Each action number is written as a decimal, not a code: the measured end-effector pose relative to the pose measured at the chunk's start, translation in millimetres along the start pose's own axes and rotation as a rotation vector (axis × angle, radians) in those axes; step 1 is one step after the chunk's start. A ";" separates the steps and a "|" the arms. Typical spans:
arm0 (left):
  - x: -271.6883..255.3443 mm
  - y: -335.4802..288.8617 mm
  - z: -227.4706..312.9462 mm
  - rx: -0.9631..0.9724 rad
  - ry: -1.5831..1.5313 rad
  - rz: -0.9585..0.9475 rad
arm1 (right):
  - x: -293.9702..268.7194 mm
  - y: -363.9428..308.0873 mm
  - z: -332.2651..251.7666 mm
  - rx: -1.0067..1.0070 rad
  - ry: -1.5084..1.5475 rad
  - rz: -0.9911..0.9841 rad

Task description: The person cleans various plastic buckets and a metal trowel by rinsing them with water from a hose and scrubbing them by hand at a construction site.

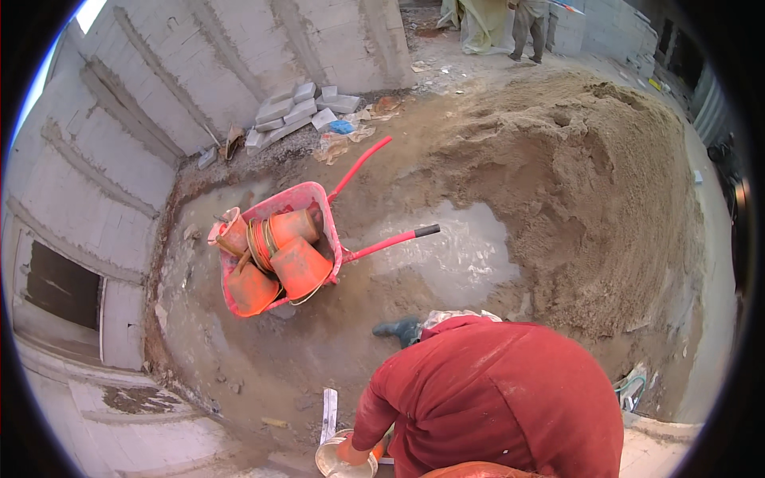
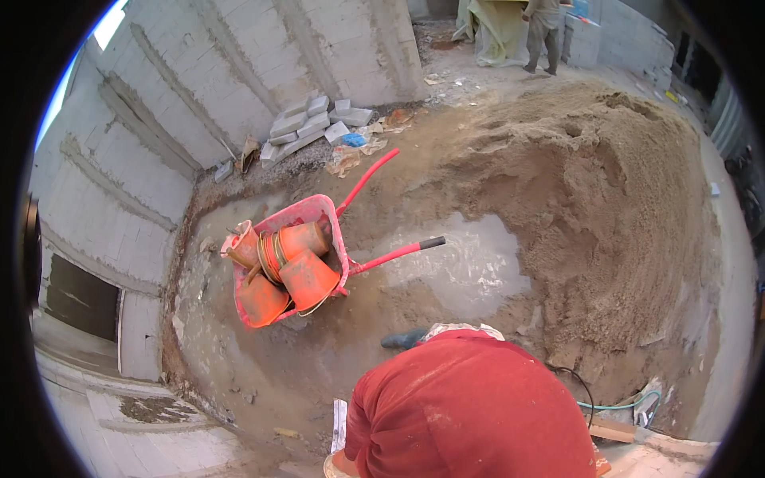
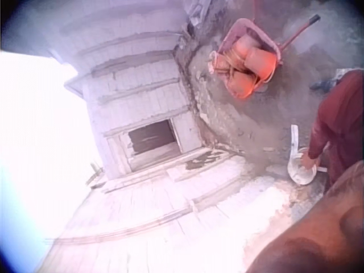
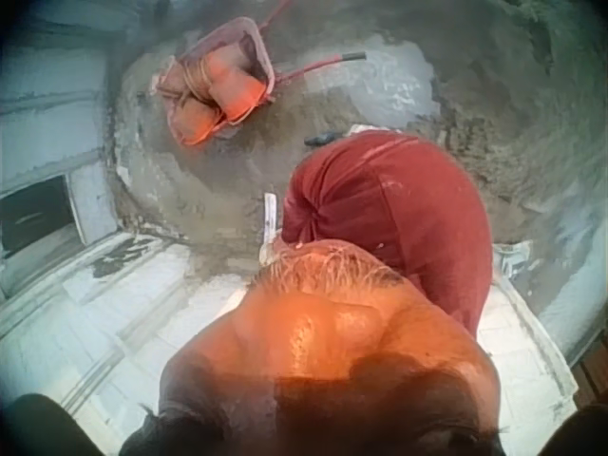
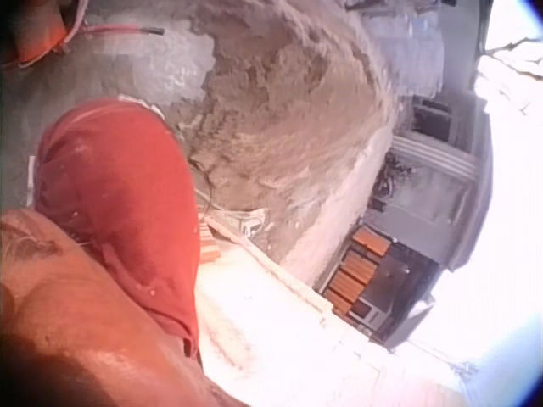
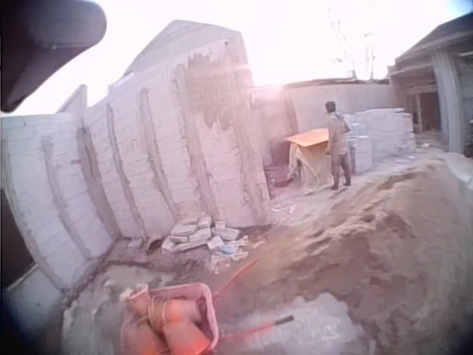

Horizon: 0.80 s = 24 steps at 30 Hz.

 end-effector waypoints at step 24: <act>7.1 -107.3 -199.2 -0.588 0.858 -0.686 | 32.2 -26.0 -22.2 0.170 0.341 -0.239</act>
Point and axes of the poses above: each hand's wrist, its own y-axis towards the middle knuckle, its own x-axis out of the palm, z = x × y, the point moved 7 cm from there along y, towards the middle knuckle, and after that the axes turned 4 degrees about -z, right-handed, at the moved point
